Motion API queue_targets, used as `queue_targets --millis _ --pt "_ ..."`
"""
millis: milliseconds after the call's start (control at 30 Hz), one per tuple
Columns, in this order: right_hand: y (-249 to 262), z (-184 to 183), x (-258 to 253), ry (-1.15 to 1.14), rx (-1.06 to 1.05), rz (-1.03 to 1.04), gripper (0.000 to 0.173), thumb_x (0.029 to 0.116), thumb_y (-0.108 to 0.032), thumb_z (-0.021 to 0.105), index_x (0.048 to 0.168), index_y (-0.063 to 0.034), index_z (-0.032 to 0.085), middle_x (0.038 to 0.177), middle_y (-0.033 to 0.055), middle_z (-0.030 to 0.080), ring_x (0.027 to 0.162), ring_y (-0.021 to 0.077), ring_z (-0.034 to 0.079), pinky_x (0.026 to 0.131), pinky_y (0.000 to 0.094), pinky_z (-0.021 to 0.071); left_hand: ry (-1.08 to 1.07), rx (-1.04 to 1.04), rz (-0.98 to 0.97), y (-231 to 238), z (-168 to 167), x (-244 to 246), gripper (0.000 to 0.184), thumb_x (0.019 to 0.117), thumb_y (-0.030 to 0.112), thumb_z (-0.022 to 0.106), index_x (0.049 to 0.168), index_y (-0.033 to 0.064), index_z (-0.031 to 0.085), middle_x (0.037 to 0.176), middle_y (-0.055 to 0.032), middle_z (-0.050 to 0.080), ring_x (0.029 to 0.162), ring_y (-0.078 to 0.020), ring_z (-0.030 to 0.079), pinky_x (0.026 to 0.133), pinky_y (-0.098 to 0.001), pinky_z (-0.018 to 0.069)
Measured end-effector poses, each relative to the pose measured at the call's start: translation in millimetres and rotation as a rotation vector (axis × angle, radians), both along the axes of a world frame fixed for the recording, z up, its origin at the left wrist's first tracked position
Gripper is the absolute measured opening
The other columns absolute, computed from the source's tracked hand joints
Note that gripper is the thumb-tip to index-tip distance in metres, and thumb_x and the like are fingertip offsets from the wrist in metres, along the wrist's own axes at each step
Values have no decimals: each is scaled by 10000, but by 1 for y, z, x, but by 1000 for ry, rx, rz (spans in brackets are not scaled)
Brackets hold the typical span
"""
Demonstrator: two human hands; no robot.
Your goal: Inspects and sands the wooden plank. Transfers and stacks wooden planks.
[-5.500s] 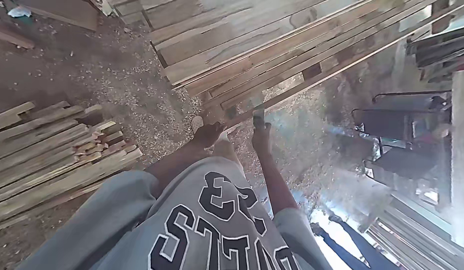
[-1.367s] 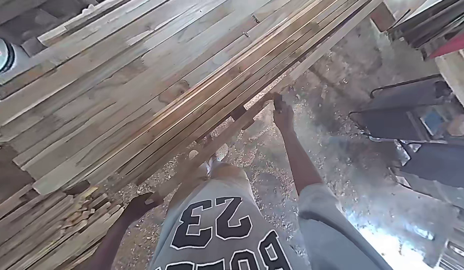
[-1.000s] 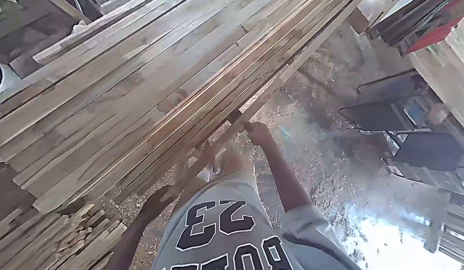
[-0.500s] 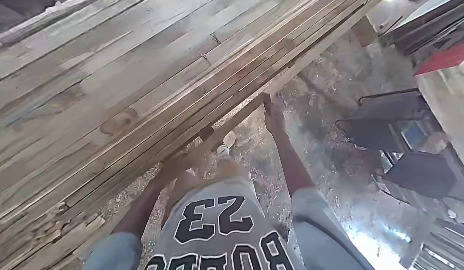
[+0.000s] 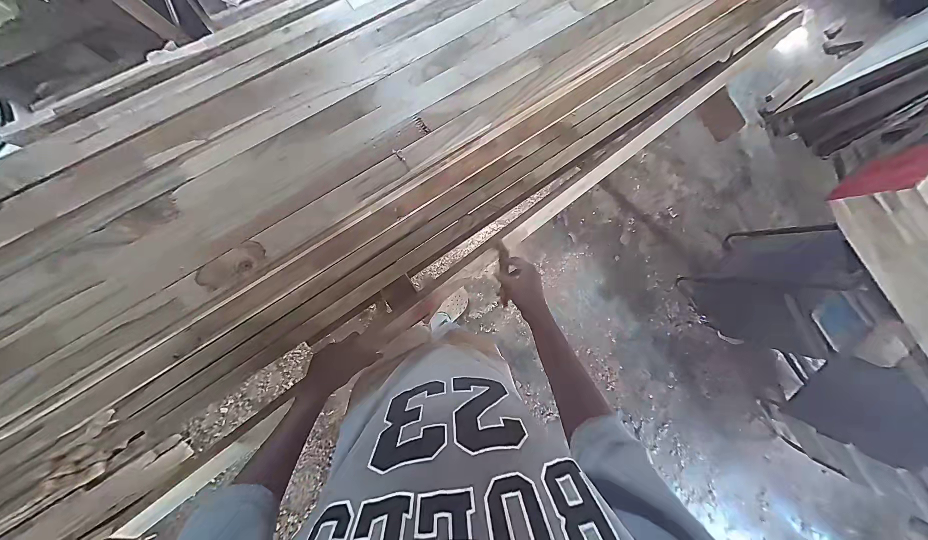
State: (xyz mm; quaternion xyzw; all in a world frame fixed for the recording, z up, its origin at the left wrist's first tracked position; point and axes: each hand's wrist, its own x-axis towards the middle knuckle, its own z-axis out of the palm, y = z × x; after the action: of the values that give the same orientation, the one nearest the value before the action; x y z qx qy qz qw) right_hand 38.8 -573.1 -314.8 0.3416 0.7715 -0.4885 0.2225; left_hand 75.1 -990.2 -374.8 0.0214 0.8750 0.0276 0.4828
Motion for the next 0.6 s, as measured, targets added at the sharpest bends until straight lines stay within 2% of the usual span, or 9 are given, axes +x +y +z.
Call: queue_targets --millis 100,167,233,300,367,433,500,567,600 --pt "-4 10 22 -24 -246 74 423 966 -120 666 1380 -41 618 922 135 716 620 152 666 584 318 582 49 -16 34 1 5 5 835 834 812 589 1332 142 605 1150 -201 714 1079 -425 691 870 -660 547" --pt "6 14 31 -14 -341 12 420 996 -101 631 1408 -33 580 985 157 719 707 193 712 639 354 616 174 -40 69 6 13 8 703 916 718 573 1289 126 639 1122 -194 723 1053 -418 701 840 -659 550" --pt "16 11 45 34 -381 -124 412 1015 -87 594 1422 -30 557 1019 176 720 765 246 735 648 393 632 198 -3 55 2 16 6 601 965 601 591 1323 120 637 1188 -189 710 1103 -415 685 877 -673 537" --pt "22 5 57 77 -390 -255 413 1025 -79 574 1434 -31 546 1037 187 719 784 267 740 637 397 631 120 101 -63 -8 17 -5 655 970 617 581 1416 137 592 1296 -178 679 1198 -405 648 961 -669 508" --pt "23 2 60 129 -403 -391 420 1033 -72 573 1446 -17 525 1049 204 718 799 283 744 649 406 636 64 301 -115 -22 1 -16 666 992 623 539 1445 134 563 1329 -167 666 1238 -373 635 1030 -636 488" --pt "17 -2 66 165 -417 -492 445 1036 -70 573 1467 -4 485 1059 214 709 804 290 745 654 409 640 -43 511 51 -38 -14 -16 547 1071 478 482 1448 89 560 1349 -171 653 1244 -325 636 1087 -573 467" --pt "13 -5 67 198 -414 -552 456 1030 -64 582 1471 0 482 1062 222 708 810 297 746 651 411 641 -131 556 265 -40 -22 -20 529 1079 472 457 1402 75 591 1204 -146 712 1042 -261 713 965 -494 560" --pt "7 -8 72 212 -398 -574 450 1030 -61 584 1466 -1 490 1075 225 709 823 303 746 659 412 641 -164 541 324 -41 -29 -18 585 1065 537 453 1325 41 619 1063 -155 727 883 -259 721 851 -485 589" --pt "4 -8 79 213 -392 -578 449 1032 -64 578 1468 0 487 1087 227 707 830 306 744 659 412 638 -179 535 325 -43 -31 -12 621 1055 572 444 1295 29 629 1037 -161 720 867 -269 710 844 -496 579"
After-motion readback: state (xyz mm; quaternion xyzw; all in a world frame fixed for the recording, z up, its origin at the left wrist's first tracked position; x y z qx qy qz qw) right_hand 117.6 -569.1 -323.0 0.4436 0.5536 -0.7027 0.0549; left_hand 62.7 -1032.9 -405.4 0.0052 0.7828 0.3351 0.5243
